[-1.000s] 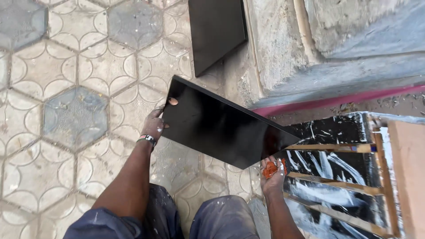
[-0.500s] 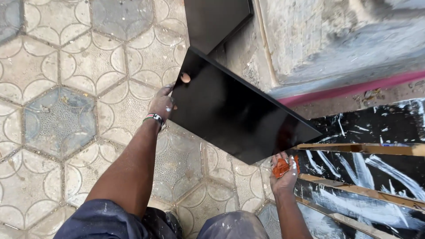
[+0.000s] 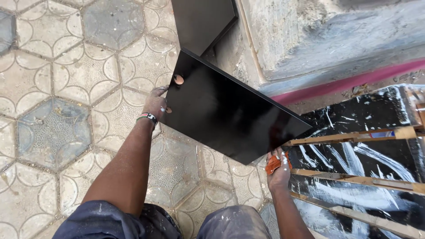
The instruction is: The person paints a rectangular wooden board black using a sponge applicator dipped in a paint can. They apply the paint to the surface and edges, then move the board to a different location to continue painting other sections.
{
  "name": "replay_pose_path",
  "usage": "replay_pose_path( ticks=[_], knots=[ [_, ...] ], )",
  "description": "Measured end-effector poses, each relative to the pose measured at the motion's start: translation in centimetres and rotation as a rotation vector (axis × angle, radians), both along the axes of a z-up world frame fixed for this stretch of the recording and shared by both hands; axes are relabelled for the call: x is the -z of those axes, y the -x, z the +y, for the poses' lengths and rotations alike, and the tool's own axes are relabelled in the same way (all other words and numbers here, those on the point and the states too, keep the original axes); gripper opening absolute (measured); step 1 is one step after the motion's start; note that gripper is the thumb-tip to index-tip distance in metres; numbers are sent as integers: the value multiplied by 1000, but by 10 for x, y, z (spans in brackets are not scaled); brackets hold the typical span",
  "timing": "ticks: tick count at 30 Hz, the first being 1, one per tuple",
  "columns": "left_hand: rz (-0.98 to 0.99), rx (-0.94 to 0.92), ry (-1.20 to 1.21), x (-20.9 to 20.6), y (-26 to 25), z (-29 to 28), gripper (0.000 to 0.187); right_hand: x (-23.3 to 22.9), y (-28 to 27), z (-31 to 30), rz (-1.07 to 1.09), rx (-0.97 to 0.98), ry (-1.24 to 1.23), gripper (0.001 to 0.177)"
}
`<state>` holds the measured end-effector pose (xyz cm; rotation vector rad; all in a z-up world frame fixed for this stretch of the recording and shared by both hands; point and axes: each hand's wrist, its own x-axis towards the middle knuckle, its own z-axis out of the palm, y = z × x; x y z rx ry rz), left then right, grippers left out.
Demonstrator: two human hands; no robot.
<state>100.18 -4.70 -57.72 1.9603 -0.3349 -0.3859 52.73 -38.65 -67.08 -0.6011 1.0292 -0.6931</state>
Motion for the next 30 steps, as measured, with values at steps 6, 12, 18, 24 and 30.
replay_pose_path(
  ticks=[6, 12, 18, 24, 30],
  knots=[
    [95, 70, -75, -17, 5, 3, 93, -21, -11, 17, 68, 116, 65, 37],
    [183, 30, 91, -12, 3, -3, 95, -80, -23, 43, 84, 111, 90, 32],
    [220, 40, -55, 18, -20, -8, 103, -90, -23, 44, 134, 151, 126, 27],
    [194, -13, -159, 8, -1, -8, 90, -33, 3, 23, 105, 115, 121, 21],
    [-765, 496, -931, 72, 10, -43, 13, -67, 5, 44, 832, -184, 116, 57]
  ],
)
